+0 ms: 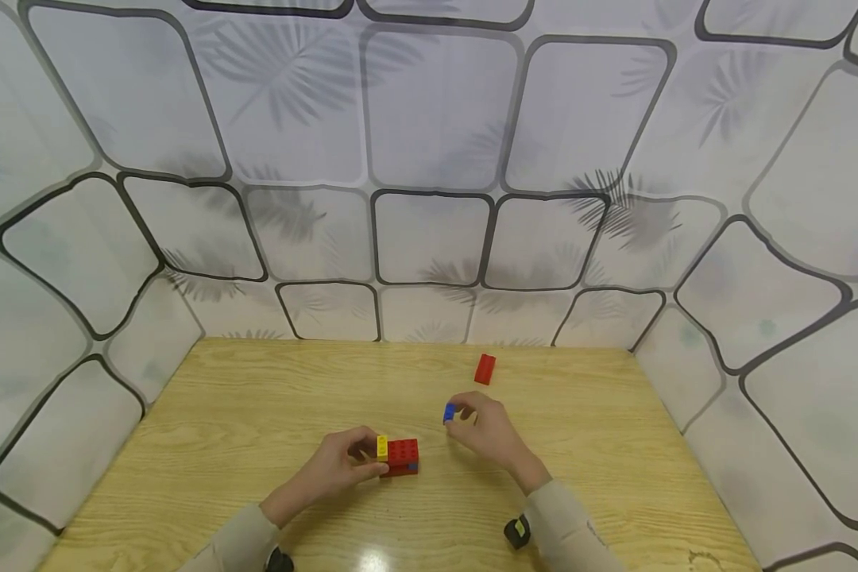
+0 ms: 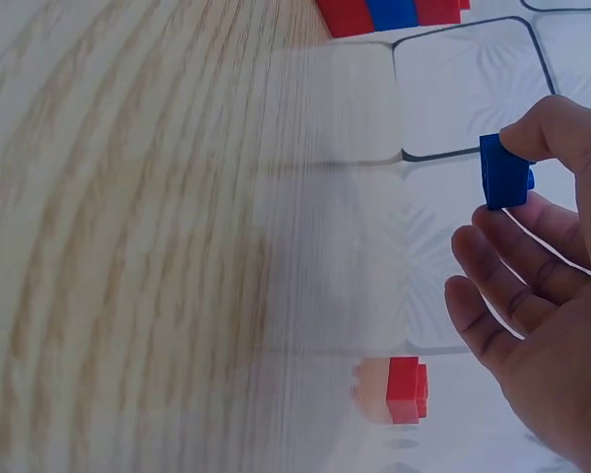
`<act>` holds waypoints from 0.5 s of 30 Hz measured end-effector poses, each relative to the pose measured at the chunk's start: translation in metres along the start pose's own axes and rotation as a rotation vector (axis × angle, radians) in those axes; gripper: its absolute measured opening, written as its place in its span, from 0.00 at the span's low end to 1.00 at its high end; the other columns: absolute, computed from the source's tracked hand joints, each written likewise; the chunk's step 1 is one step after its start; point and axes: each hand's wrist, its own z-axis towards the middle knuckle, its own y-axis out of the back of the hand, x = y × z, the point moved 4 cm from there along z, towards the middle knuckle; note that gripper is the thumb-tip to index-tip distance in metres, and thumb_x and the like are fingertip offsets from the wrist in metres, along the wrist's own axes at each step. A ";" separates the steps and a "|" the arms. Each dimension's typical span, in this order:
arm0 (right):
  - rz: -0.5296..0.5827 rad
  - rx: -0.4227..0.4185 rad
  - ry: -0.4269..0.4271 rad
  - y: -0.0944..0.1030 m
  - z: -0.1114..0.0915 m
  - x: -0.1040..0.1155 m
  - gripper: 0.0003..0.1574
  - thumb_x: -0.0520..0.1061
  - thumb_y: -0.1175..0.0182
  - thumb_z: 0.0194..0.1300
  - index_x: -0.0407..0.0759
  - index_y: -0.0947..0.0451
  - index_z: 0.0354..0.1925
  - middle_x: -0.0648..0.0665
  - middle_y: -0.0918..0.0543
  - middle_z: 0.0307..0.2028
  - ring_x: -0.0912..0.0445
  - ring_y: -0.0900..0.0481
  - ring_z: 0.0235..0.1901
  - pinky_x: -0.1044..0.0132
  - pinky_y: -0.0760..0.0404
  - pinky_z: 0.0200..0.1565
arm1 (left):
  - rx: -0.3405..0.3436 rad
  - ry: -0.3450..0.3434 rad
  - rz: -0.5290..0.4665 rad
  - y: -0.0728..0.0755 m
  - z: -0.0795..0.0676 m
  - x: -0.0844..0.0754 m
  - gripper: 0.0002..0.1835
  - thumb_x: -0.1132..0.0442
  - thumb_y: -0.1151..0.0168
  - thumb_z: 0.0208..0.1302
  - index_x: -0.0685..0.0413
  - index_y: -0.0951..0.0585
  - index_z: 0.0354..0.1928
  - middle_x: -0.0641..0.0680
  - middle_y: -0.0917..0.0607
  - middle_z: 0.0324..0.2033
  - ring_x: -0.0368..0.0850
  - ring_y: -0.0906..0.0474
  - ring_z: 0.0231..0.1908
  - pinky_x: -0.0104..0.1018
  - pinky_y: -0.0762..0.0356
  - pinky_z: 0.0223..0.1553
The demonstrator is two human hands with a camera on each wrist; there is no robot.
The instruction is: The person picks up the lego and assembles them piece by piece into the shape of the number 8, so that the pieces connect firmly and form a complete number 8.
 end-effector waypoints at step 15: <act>0.016 0.056 0.069 -0.006 -0.006 0.018 0.21 0.45 0.28 0.66 0.42 0.15 0.56 0.53 0.13 0.44 0.59 0.18 0.42 0.67 0.19 0.42 | -0.002 0.002 -0.004 0.000 0.000 0.000 0.13 0.56 0.25 0.67 0.53 0.15 0.48 0.51 0.11 0.41 0.47 0.15 0.41 0.32 0.16 0.42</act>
